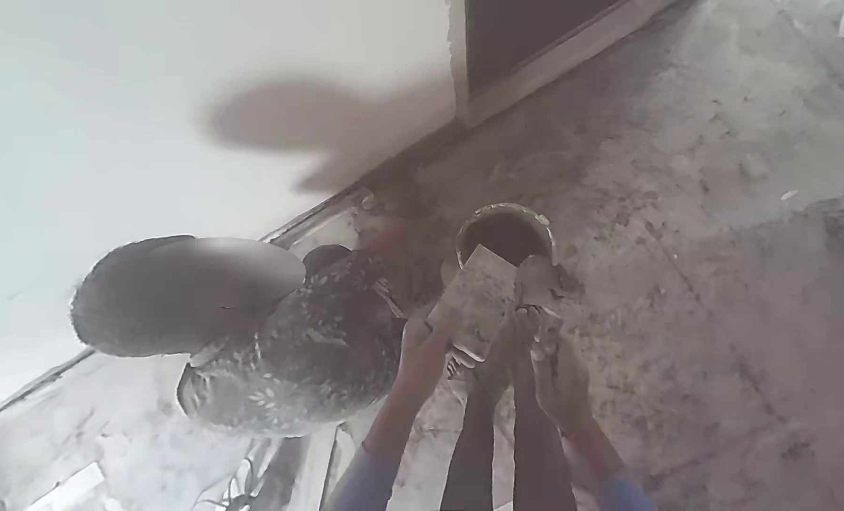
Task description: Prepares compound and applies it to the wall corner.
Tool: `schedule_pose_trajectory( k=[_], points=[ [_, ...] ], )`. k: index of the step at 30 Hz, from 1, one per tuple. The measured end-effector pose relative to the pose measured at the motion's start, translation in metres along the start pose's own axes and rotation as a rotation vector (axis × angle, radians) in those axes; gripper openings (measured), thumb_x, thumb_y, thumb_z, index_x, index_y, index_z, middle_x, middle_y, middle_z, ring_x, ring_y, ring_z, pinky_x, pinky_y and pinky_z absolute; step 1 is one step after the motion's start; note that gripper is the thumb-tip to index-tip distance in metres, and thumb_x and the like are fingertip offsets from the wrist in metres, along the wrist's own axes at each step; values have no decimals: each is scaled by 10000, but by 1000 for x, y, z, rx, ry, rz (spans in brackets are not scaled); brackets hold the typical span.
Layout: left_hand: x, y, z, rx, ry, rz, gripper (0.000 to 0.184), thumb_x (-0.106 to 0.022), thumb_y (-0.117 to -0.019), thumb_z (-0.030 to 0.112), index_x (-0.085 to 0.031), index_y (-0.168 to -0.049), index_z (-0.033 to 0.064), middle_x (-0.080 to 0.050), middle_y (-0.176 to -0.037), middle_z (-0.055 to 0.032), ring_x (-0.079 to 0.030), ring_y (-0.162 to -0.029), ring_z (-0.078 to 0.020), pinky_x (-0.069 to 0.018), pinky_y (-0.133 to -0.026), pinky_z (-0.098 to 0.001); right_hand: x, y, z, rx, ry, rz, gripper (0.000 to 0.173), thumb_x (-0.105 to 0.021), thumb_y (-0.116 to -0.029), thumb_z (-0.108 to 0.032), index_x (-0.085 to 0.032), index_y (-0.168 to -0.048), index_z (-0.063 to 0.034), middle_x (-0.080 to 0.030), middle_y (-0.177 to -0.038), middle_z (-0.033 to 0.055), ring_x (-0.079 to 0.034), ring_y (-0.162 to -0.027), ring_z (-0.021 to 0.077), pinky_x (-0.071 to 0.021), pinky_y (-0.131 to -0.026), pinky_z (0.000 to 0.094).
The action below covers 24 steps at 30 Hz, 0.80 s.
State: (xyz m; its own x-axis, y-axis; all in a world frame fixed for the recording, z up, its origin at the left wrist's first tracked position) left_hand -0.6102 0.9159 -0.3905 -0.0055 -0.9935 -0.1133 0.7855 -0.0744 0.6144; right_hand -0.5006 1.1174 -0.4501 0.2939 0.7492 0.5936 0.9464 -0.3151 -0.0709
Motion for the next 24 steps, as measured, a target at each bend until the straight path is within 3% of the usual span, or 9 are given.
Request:
schedule_pose_trajectory(
  k=[3, 4, 6, 8, 12, 14, 17, 21, 24],
  points=[
    [-14, 6, 2, 23, 14, -35, 201, -455, -1030, 89, -605, -1114, -16, -741, -848, -82, -733, -660, -186, -640, -558, -355, -16, 4, 10, -6, 122, 34, 421, -512, -1021, -354, -634, -1067, 47, -681, -816, 126, -682, -688, 190, -594, -632, 372],
    [-18, 7, 3, 22, 1, -42, 209, -466, -1023, 102, -617, -1111, -12, -739, -851, -78, -729, -671, -180, -636, -572, -353, -20, 7, 15, -82, 178, -42, 407, -545, -997, -309, -655, -1114, 66, -720, -910, 169, -725, -796, 260, -613, -730, 429],
    [-27, 11, 6, 1, -20, -55, 211, -495, -999, 129, -621, -1103, -3, -733, -833, -67, -720, -644, -169, -629, -545, -340, -30, 11, 28, -323, 319, -317, 480, -512, -1015, -340, -656, -1279, 34, -716, -1209, 190, -695, -1141, 314, -550, -1005, 467],
    [-33, 13, 9, -13, 20, -54, 215, -518, -997, 140, -617, -1104, -17, -732, -827, -82, -717, -632, -183, -626, -540, -350, -31, 8, 30, -433, 461, -615, 497, -481, -994, -310, -631, -1308, 45, -672, -1294, 213, -628, -1253, 332, -482, -1075, 475],
    [-43, 24, 14, 15, 43, 1, 187, -492, -1020, 111, -591, -1104, -24, -730, -827, -95, -730, -653, -195, -639, -557, -364, -32, 19, 30, -579, 435, -694, 399, -507, -995, -154, -607, -1294, 91, -677, -1232, 245, -645, -1190, 336, -482, -1041, 468],
    [-45, 25, 16, -5, 22, 25, 188, -496, -1020, 121, -603, -1090, -16, -722, -817, -77, -722, -658, -176, -634, -575, -351, -32, 26, 30, -538, 367, -636, 429, -508, -1002, -180, -602, -1304, 110, -673, -1242, 260, -643, -1202, 340, -480, -1063, 450],
    [-43, 23, 14, -47, -17, 40, 216, -540, -1008, 174, -632, -1066, -13, -715, -803, -84, -707, -651, -179, -622, -580, -349, -41, 49, 47, -396, 287, -437, 377, -589, -966, -208, -675, -1192, 82, -714, -1112, 237, -697, -1076, 345, -553, -952, 493],
    [-47, 20, 18, -85, -31, 52, 251, -526, -1019, 199, -637, -1064, -22, -720, -811, -112, -719, -667, -209, -638, -603, -383, -34, 61, 53, -368, 179, -414, 420, -603, -954, -239, -667, -1211, 88, -723, -1106, 221, -708, -1059, 316, -562, -950, 479],
    [-49, 17, 22, -117, -24, 28, 246, -521, -1028, 187, -634, -1094, -22, -724, -817, -104, -731, -655, -215, -649, -564, -389, -15, 53, 40, -515, 67, -499, 469, -664, -921, -230, -630, -1265, 88, -699, -1168, 234, -674, -1126, 305, -528, -1006, 467]
  ],
)
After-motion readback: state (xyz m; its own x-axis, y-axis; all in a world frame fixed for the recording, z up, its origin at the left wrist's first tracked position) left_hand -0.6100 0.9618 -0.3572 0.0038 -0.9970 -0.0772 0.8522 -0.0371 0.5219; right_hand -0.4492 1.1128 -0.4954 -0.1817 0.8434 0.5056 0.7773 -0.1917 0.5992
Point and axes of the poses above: each hand's wrist, its own y-axis away from the middle knuckle, its own x-axis out of the back of the hand, z = x × y, the point moved 2 cm from there along -y, towards the middle knuckle
